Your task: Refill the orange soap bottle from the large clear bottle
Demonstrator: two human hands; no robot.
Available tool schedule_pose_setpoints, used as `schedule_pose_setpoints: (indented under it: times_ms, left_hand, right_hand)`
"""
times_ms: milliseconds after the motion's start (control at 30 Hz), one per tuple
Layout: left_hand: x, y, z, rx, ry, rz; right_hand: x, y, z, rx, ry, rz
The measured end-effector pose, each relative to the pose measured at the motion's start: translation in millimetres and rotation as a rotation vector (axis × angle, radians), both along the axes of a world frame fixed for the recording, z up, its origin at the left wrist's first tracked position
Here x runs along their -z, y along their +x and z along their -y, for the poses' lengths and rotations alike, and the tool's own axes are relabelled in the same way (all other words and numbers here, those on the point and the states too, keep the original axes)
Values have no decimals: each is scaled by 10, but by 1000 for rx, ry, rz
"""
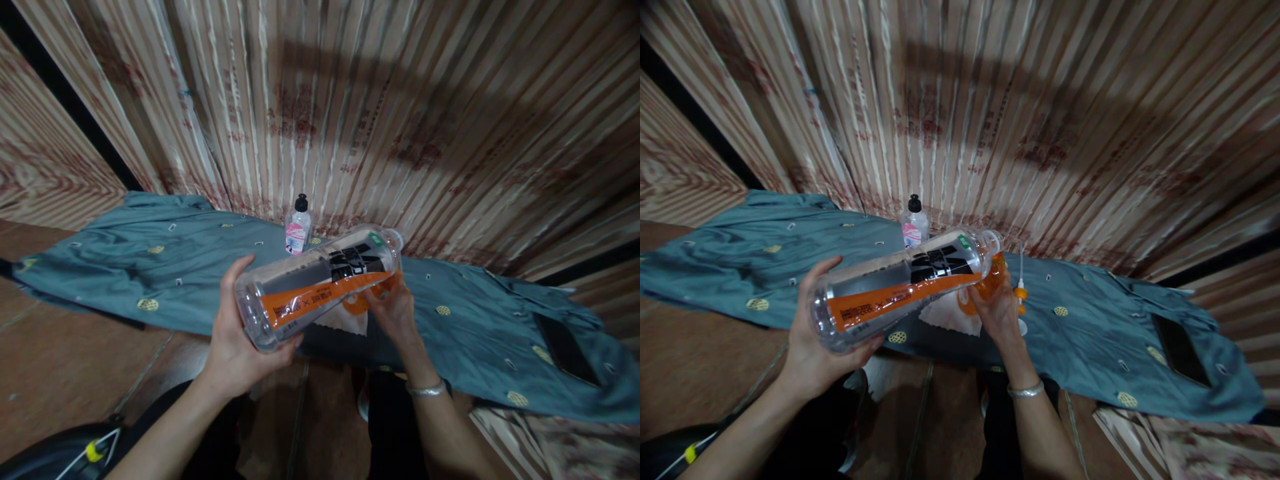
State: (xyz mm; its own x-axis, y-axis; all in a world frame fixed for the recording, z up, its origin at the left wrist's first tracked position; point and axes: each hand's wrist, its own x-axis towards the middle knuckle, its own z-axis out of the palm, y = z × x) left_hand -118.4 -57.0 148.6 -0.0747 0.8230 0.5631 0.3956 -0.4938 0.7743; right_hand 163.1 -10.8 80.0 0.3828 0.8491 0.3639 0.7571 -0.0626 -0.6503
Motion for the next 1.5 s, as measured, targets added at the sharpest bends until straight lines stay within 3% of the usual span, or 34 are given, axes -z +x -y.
schedule_pose_setpoints:
  times_ms: [1500]
  left_hand:
    - [3, -10, 8, -12, 5, -21]
  right_hand:
    - [-17, -13, 10, 6, -4, -18]
